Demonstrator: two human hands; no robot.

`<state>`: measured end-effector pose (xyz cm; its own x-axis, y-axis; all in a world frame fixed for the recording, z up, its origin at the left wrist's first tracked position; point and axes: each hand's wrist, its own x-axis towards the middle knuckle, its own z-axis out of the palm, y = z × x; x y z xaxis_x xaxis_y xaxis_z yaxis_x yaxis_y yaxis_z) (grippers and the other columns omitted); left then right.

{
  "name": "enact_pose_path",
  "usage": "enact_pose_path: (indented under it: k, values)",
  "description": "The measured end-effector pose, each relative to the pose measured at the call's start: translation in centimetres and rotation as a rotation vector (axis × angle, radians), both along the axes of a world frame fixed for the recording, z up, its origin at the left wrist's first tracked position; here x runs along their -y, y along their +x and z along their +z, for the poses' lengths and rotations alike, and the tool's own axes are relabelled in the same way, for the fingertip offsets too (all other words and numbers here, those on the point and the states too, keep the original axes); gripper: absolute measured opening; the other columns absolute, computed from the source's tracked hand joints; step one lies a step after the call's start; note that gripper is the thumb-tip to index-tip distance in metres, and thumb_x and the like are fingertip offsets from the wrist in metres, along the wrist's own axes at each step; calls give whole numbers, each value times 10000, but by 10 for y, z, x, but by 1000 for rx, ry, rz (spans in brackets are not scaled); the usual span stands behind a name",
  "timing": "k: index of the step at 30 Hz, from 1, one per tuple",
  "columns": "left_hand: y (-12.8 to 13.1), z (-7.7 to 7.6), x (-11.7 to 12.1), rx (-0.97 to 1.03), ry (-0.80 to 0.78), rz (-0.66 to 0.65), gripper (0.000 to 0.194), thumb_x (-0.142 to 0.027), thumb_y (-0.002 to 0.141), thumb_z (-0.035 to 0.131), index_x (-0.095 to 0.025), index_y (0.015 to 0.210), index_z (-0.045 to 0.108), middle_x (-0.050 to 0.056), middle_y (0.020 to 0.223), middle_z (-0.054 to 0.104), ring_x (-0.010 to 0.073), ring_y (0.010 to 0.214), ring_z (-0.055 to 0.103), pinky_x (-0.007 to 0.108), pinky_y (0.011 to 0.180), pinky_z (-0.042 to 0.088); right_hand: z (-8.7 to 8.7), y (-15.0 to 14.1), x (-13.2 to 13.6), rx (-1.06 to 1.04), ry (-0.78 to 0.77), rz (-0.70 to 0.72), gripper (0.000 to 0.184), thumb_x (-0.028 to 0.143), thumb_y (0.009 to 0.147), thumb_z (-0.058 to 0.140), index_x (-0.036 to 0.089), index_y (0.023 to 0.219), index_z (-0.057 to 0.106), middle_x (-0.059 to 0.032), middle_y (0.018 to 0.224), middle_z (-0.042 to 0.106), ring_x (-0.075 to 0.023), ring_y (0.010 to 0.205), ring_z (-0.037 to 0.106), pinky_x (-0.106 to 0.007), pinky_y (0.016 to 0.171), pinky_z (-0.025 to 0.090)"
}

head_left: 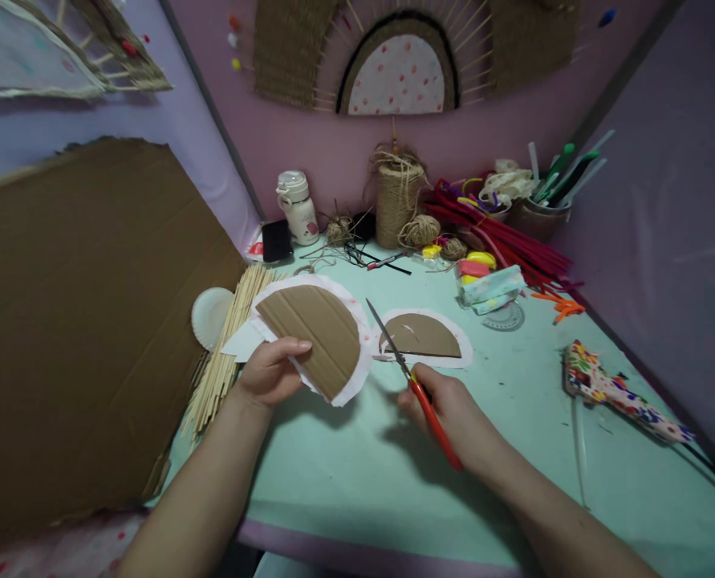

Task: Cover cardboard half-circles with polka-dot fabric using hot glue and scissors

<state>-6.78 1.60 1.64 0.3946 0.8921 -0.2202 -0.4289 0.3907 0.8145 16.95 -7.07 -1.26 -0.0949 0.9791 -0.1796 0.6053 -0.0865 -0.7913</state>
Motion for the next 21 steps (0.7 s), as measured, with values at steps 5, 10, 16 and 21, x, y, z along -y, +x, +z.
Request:
enact_pose_path:
  k: [5,10,16,21]
  values:
    - [1,-1,0,7,-16,-2,687,-128,617,699,-191,1290,579,62,966,762,331,1037,675,517,967,500,0,1,3,-13,-16,58,289,413,826,532,255,741,306,41,672,516,-135,557,404,-242,523,307]
    - [-2,-3,1,-27,-38,-31,674,-165,598,731,-191,1259,603,77,956,764,358,1029,675,516,922,525,2,1,4,-81,10,77,269,420,842,499,248,742,318,50,640,465,-128,550,368,-248,520,300]
    - [6,-5,3,-3,-55,-59,648,-189,631,745,-184,1263,600,93,1024,753,346,1109,639,496,979,488,12,-1,0,-267,44,-25,253,416,835,523,225,722,401,46,626,460,-122,567,395,-245,522,337]
    - [35,-18,20,10,-72,-195,594,-228,669,766,-175,1241,617,113,1050,745,338,1078,651,503,978,478,1,-4,-9,-503,117,-194,315,444,718,690,215,767,479,24,666,535,-146,590,498,-268,552,415]
